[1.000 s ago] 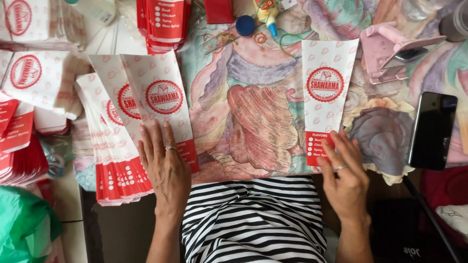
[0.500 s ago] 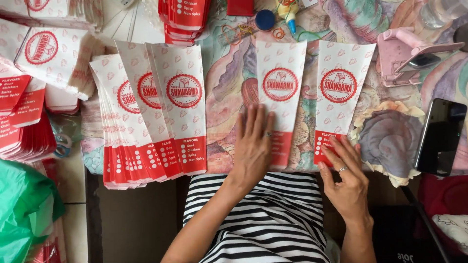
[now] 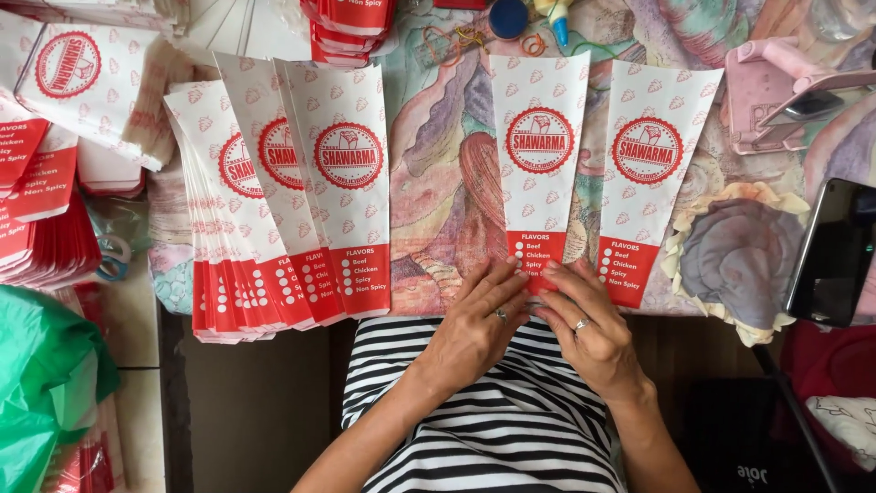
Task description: Organizing and gluing paper shawarma bags by fanning them out, applying glue to the top edges, and stacking them together.
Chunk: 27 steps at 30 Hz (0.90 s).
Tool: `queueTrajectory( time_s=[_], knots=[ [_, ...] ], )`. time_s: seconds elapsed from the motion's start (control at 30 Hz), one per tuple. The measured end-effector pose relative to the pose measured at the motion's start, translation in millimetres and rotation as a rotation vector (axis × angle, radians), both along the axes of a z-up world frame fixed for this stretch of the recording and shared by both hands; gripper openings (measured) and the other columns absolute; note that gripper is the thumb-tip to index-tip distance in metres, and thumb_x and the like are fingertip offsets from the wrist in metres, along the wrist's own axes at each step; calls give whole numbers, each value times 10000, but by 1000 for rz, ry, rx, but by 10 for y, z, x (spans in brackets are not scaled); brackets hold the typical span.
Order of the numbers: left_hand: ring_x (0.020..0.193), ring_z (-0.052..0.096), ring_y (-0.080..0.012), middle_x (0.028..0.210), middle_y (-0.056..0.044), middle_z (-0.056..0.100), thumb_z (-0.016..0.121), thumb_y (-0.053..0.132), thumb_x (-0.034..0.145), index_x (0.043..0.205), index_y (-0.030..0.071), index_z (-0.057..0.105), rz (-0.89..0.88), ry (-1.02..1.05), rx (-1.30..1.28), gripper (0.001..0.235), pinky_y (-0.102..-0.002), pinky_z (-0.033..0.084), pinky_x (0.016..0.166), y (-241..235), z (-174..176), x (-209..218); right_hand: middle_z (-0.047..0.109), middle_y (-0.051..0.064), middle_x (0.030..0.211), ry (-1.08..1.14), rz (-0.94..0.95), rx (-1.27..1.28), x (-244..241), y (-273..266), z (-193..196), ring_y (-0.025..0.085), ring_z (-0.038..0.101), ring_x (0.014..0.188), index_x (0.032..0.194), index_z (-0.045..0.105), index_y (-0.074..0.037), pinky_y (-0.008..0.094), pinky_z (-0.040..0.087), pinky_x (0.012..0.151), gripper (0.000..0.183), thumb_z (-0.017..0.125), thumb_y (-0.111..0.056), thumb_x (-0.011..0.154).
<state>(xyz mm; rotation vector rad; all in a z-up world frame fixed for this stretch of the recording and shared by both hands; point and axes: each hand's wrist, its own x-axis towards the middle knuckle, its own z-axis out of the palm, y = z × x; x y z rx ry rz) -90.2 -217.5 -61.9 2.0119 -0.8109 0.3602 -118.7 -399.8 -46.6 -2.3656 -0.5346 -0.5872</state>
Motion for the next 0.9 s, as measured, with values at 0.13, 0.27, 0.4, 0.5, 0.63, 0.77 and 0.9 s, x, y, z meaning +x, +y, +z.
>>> queueTrajectory(
  time_s=[0.13, 0.27, 0.4, 0.5, 0.63, 0.77, 0.9],
  knots=[
    [1192, 683, -373, 1118, -155, 755, 784, 67, 880, 994, -16, 767, 13, -40, 2, 142, -529, 512, 1065, 7, -97, -63, 724, 143, 1249, 23, -7, -7, -64, -42, 10, 316, 694, 1182, 1049, 750, 34, 430, 516, 1105, 193, 776, -40, 873],
    [1123, 718, -354, 1062, -139, 768, 780, 77, 897, 951, 2, 778, 31, -66, -37, 92, -503, 551, 1031, 12, -110, -71, 740, 149, 1213, 17, 13, 27, -84, -42, -5, 318, 724, 1125, 989, 758, 40, 449, 559, 1056, 158, 791, -15, 845],
    [1055, 736, -345, 991, -140, 769, 783, 58, 886, 909, -12, 775, 50, -64, -70, 74, -487, 566, 1002, -8, -21, -36, 749, 148, 1204, 31, 29, 57, -57, -27, 59, 314, 726, 1120, 966, 761, 44, 446, 548, 1058, 115, 766, 26, 852],
    [1049, 734, -342, 995, -127, 758, 745, 72, 925, 894, -16, 761, 75, -22, -106, 95, -477, 566, 989, -46, -33, -40, 758, 143, 1169, 53, 11, 76, -32, -21, 82, 306, 734, 1098, 931, 763, 42, 441, 552, 1053, 84, 772, 19, 851],
    [1015, 734, -331, 956, -110, 737, 754, 54, 907, 859, -18, 740, 118, 37, -147, 88, -463, 583, 948, -108, -15, -36, 759, 113, 1145, 89, -39, 96, -11, 22, 124, 290, 729, 1102, 906, 758, 28, 418, 547, 1056, 65, 786, -10, 860],
    [1007, 719, -336, 925, -116, 706, 765, 6, 863, 881, -14, 726, 171, 104, -159, 47, -456, 572, 915, -164, 26, -34, 762, 65, 1134, 159, -123, 135, -16, 29, 115, 273, 705, 1168, 875, 751, -16, 379, 536, 1042, 71, 812, -48, 856],
    [1036, 700, -339, 934, -119, 691, 776, 16, 863, 897, -7, 718, 163, 174, -145, 72, -450, 550, 919, -169, 0, -50, 769, 70, 1092, 241, -156, 162, -15, 28, 158, 293, 709, 1157, 879, 768, -36, 393, 551, 1003, 87, 837, -35, 827]
  ],
)
